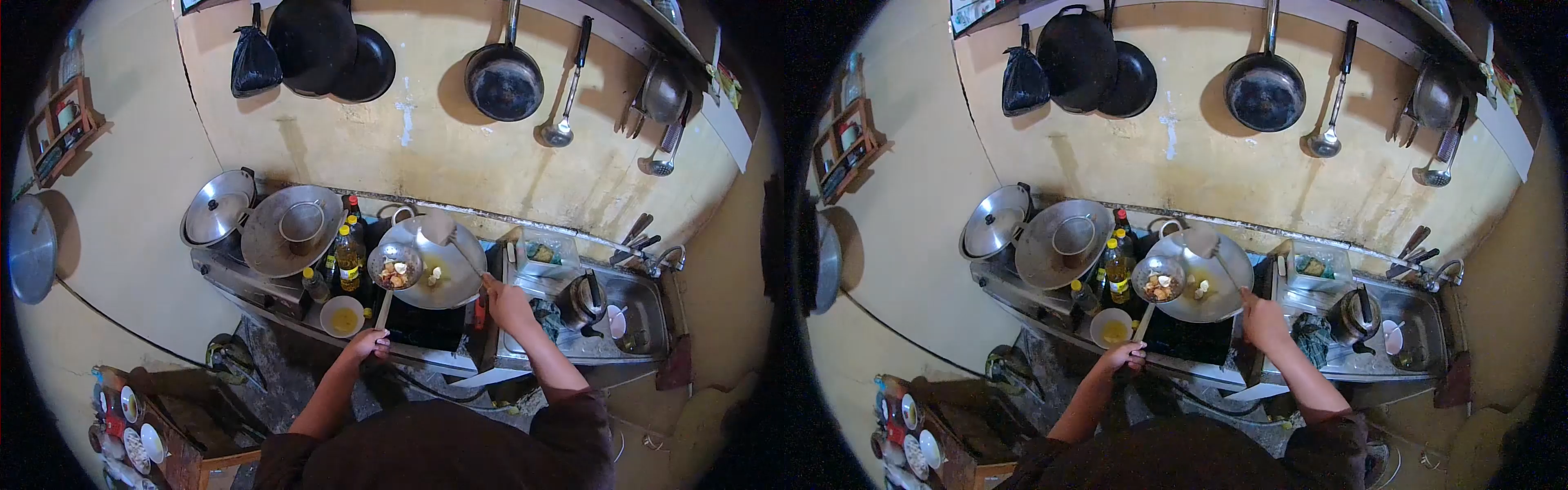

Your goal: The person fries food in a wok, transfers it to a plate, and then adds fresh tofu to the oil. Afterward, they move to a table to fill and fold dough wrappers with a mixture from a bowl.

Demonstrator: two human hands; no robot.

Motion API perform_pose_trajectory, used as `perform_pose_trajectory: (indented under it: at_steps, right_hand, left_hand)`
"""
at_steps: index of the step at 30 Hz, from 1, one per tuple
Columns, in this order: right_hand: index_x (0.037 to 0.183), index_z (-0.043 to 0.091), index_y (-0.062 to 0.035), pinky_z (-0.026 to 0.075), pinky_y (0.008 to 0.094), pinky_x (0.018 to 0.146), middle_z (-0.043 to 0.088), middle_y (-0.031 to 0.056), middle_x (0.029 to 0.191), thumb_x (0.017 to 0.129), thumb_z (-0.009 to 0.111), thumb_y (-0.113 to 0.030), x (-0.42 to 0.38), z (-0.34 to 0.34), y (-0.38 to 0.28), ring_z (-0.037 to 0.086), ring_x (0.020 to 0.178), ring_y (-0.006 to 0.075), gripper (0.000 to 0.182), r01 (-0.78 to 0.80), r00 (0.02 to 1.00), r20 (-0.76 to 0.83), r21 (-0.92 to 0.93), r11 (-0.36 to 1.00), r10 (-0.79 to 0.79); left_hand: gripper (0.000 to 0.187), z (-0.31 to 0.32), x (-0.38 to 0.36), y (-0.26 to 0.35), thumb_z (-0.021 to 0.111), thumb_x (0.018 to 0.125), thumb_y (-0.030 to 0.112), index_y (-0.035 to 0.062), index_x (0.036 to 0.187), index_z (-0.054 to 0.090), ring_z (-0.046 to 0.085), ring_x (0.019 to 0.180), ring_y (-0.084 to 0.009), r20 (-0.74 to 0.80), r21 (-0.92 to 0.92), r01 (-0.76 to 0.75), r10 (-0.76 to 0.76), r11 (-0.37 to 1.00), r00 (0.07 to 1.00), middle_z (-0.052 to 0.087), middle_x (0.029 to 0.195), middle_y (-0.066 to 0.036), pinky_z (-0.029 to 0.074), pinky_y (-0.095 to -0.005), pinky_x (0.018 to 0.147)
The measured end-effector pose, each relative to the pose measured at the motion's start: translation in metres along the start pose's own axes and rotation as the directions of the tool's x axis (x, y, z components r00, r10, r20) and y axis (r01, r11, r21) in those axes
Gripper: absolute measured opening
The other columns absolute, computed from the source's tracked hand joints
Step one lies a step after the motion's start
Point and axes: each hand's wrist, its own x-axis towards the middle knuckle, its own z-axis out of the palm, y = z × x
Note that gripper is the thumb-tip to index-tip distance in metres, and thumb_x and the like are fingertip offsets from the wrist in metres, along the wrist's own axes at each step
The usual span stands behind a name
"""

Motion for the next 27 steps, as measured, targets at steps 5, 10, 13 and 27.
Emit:
perform_pose_trajectory:
  at_steps: [5,10,13,27]
  right_hand:
    - [0.100,0.060,-0.0061,0.049,0.0448,0.064,0.060,0.0216,0.072,0.080,0.047,-0.014,0.030,0.057,0.058,0.060,0.068,0.0371,0.025,-0.066,0.993,0.093,-0.111,0.992,0.077]
    - [0.084,0.064,-0.0047,0.050,0.0423,0.067,0.062,0.0192,0.076,0.080,0.046,-0.015,0.037,0.085,0.062,0.062,0.073,0.0345,0.021,-0.043,0.984,0.163,-0.136,0.990,0.066]
    - [0.088,0.062,-0.0053,0.049,0.0432,0.067,0.062,0.0196,0.077,0.083,0.042,-0.017,0.041,0.104,0.055,0.061,0.075,0.0340,0.024,-0.012,0.954,0.294,-0.153,0.988,0.057]
    - [0.117,0.050,-0.0075,0.050,0.0382,0.052,0.060,0.0205,0.069,0.087,0.034,-0.018,0.006,0.119,0.023,0.060,0.052,0.0276,0.035,0.235,0.924,0.277,0.134,0.963,-0.264]
  left_hand:
    - [0.008,-0.011,0.003,0.002,0.047,0.088,0.016,0.0095,0.092,0.043,0.031,0.048,-0.0065,-0.004,0.024,-0.042,0.042,0.999,0.999,0.035,0.062,0.004,0.026,-0.0210,0.043]
    - [0.008,-0.020,0.003,0.006,0.047,0.088,0.018,0.0117,0.086,0.042,0.030,0.048,-0.0066,0.074,0.036,-0.060,0.057,0.998,0.996,0.034,0.061,0.005,0.026,-0.0210,0.043]
    - [0.010,-0.023,0.004,0.008,0.047,0.088,0.019,0.0130,0.081,0.041,0.029,0.047,-0.0062,0.113,0.032,-0.064,0.060,0.997,0.992,0.033,0.060,0.006,0.026,-0.0211,0.042]
    - [0.011,-0.028,-0.006,0.017,0.050,0.085,0.014,0.0122,0.082,0.040,0.031,0.047,-0.0060,0.227,-0.022,-0.054,0.057,0.998,0.972,0.034,0.059,0.005,0.026,-0.0214,0.042]
